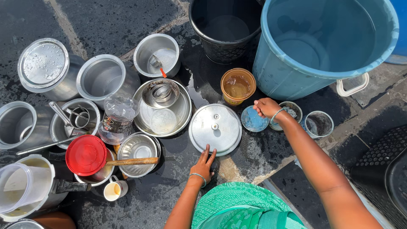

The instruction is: The person washes a metal pressure cooker lid using a scrub pad and water while squatting on a stone floor near several other metal pots and buckets.

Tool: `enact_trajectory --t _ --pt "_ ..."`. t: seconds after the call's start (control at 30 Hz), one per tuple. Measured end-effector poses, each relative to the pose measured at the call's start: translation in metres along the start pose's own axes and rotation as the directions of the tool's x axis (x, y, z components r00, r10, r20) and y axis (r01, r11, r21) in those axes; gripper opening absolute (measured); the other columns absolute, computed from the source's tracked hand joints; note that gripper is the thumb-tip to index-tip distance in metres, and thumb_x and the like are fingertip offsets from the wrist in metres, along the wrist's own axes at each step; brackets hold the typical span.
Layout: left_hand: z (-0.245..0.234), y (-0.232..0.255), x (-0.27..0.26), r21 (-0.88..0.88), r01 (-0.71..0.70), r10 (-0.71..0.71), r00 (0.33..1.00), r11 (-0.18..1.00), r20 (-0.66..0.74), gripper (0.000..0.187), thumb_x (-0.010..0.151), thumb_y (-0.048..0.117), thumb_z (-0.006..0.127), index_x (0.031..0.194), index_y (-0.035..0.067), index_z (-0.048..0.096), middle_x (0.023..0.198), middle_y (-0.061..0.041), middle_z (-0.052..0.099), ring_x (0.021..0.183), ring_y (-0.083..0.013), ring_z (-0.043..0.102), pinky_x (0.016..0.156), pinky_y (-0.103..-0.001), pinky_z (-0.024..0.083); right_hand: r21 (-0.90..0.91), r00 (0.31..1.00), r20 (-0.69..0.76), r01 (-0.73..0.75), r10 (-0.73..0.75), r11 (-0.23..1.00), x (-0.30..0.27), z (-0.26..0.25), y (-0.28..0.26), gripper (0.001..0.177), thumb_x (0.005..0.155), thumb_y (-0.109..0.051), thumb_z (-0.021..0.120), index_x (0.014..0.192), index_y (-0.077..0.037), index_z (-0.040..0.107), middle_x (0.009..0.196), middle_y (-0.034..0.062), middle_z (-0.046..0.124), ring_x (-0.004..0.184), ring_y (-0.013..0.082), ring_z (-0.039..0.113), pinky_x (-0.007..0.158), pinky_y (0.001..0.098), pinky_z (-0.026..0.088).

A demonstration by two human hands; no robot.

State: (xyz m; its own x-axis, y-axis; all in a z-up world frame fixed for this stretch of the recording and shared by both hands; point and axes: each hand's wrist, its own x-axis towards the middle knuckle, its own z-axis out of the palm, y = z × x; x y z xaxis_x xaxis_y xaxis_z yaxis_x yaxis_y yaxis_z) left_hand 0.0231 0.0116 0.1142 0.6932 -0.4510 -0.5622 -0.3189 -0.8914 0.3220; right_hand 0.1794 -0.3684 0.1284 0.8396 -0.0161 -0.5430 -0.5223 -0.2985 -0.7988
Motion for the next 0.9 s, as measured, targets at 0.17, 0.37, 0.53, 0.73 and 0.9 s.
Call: enact_trajectory --t 0.17,0.37,0.53,0.73,0.9 --pt "0.007 0.005 0.003 0.045 0.035 -0.034 0.999 0.998 -0.017 0.113 0.088 0.029 0.079 0.161 0.042 -0.007 0.170 0.001 -0.021 0.157 -0.0246 0.012 0.101 -0.043 0.054 -0.200 0.959 -0.161 0.198 -0.232 0.959 -0.048 -0.014 -0.016 0.014 0.096 -0.010 0.065 0.103 0.000 0.072 0.093 0.0075 0.077 0.086 0.0173 0.077 0.074 0.0290 0.062" --pt "0.012 -0.001 0.002 0.034 -0.009 0.013 0.994 0.999 -0.113 0.114 0.084 0.019 0.080 0.163 0.040 0.000 0.172 -0.001 -0.014 0.156 -0.0267 0.022 0.097 -0.042 0.057 -0.500 0.840 -0.437 0.071 -0.323 0.863 -0.068 -0.067 0.028 0.012 0.092 -0.006 0.072 0.103 -0.006 0.077 0.101 0.0153 0.080 0.092 0.0238 0.077 0.083 0.0374 0.060" --pt "0.015 -0.005 0.007 0.036 -0.050 0.055 0.988 0.998 -0.141 0.116 0.081 0.014 0.081 0.163 0.039 0.004 0.172 -0.002 -0.011 0.154 -0.0278 0.027 0.099 -0.042 0.056 -0.769 0.896 -0.335 -0.082 -0.291 0.634 -0.062 -0.077 0.070 0.033 0.077 -0.013 0.084 0.109 -0.015 0.079 0.108 0.0150 0.077 0.100 0.0345 0.073 0.091 0.0460 0.058" --pt "0.018 -0.005 0.008 0.039 -0.024 0.029 0.993 0.999 -0.114 0.117 0.082 0.017 0.082 0.162 0.039 0.000 0.172 -0.002 -0.013 0.154 -0.0273 0.025 0.101 -0.042 0.054 -0.850 0.874 -0.348 -0.141 -0.339 0.508 -0.048 -0.061 0.080 0.067 0.073 -0.011 0.082 0.138 -0.023 0.066 0.113 0.0194 0.073 0.102 0.0402 0.070 0.086 0.0500 0.058" --pt "0.014 -0.006 0.004 0.045 -0.030 0.035 0.993 0.999 -0.114 0.119 0.081 0.017 0.083 0.162 0.042 -0.001 0.171 0.000 -0.015 0.154 -0.0260 0.024 0.102 -0.041 0.053 -0.851 0.841 -0.418 -0.230 -0.343 0.473 -0.046 -0.053 0.070 0.044 0.075 -0.014 0.082 0.118 -0.020 0.074 0.109 0.0201 0.071 0.102 0.0401 0.070 0.082 0.0499 0.059"
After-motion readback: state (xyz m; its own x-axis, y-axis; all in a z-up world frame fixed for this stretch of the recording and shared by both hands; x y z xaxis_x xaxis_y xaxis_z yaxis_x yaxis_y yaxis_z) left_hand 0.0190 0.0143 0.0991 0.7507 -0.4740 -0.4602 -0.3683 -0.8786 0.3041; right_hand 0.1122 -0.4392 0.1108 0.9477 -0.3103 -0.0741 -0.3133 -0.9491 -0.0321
